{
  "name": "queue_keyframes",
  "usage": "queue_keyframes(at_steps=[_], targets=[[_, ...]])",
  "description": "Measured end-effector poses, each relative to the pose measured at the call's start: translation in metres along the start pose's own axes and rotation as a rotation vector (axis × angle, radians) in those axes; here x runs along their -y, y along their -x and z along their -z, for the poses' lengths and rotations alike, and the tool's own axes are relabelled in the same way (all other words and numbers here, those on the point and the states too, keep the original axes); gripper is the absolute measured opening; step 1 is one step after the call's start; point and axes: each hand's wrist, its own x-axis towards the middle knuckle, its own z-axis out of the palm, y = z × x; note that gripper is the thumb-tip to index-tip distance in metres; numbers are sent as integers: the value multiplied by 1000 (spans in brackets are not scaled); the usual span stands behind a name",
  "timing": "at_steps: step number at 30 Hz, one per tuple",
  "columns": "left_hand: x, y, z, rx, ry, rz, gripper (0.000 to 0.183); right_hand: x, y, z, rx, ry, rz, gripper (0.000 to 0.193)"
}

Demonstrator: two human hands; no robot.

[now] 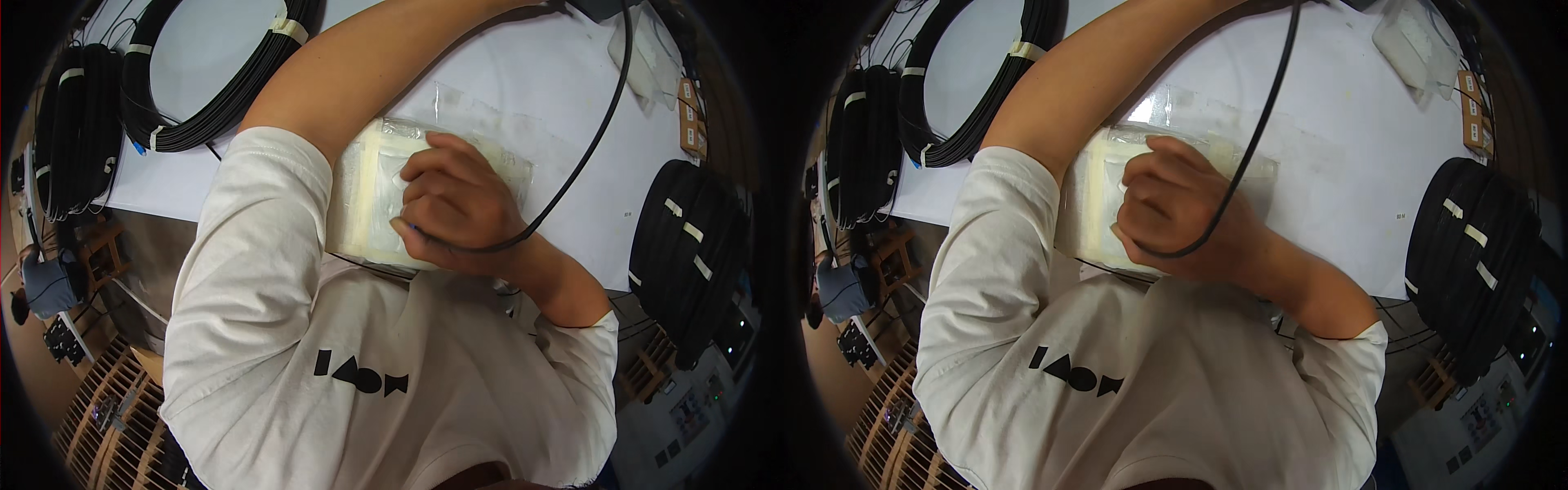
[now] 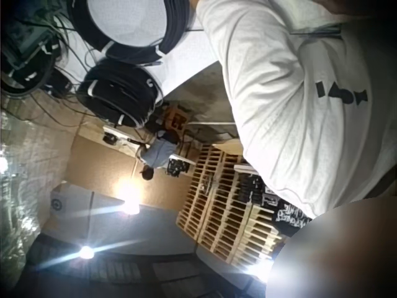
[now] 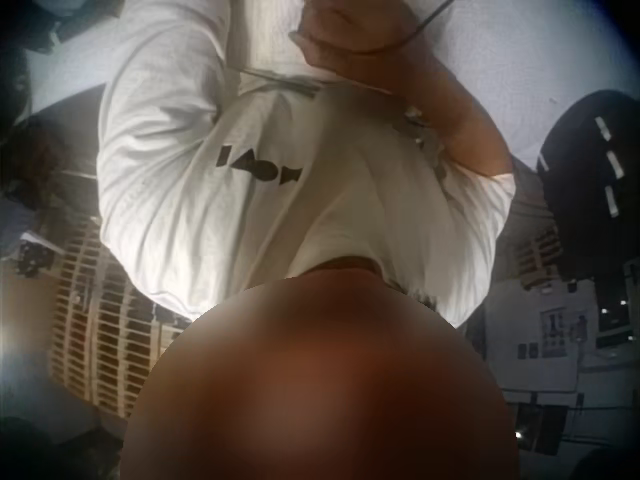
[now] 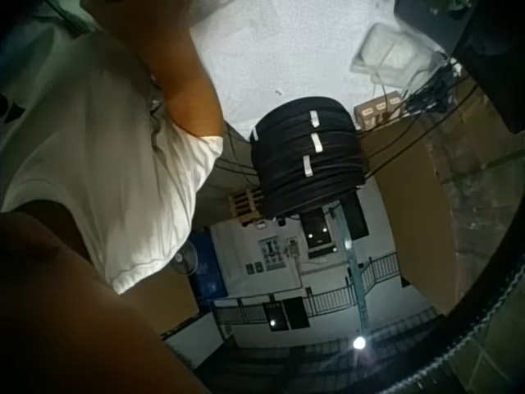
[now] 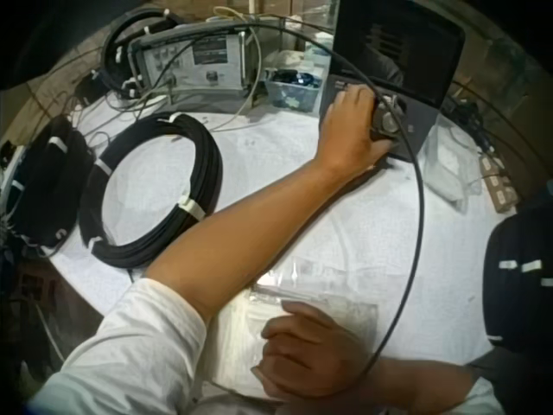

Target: Testing fiber optic cable connectivity using a light source and inspecting connector ends with a microscope.

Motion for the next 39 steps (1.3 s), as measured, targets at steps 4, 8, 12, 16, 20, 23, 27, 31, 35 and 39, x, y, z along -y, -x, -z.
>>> queue_keyframes(at_steps=[4,8,12,16,20,23,27,31,35,39], targets=[[-15,-15,6,-25,-18,-7,67,2,-2,0,142,-83,121,22],[-69,-52,18,652,-559,621,68,0,0,3,56,-65,23,21],[2,0,12,44,43,-11,70,6,-3,2,168,-69,120,21],[-12,-8,10,27,53,-63,71,3,-1,4,147,-126,81,21],[-6,-5,2,304,-228,253,73,-3,-1,-1,28,-41,10,21],[3,0,-3,-44,22,-49,73,2,-3,3,161,-106,142,23],[11,0,-7,-87,-59,-57,73,3,-6,0,48,-96,68,23],[-14,-10,-2,-45,-26,-13,70,0,-2,4,111,-57,70,22],[-14,-12,6,284,-234,276,65,3,-3,7,133,-125,88,22],[6,1,6,50,-11,-23,65,4,-4,0,55,-43,40,22]])
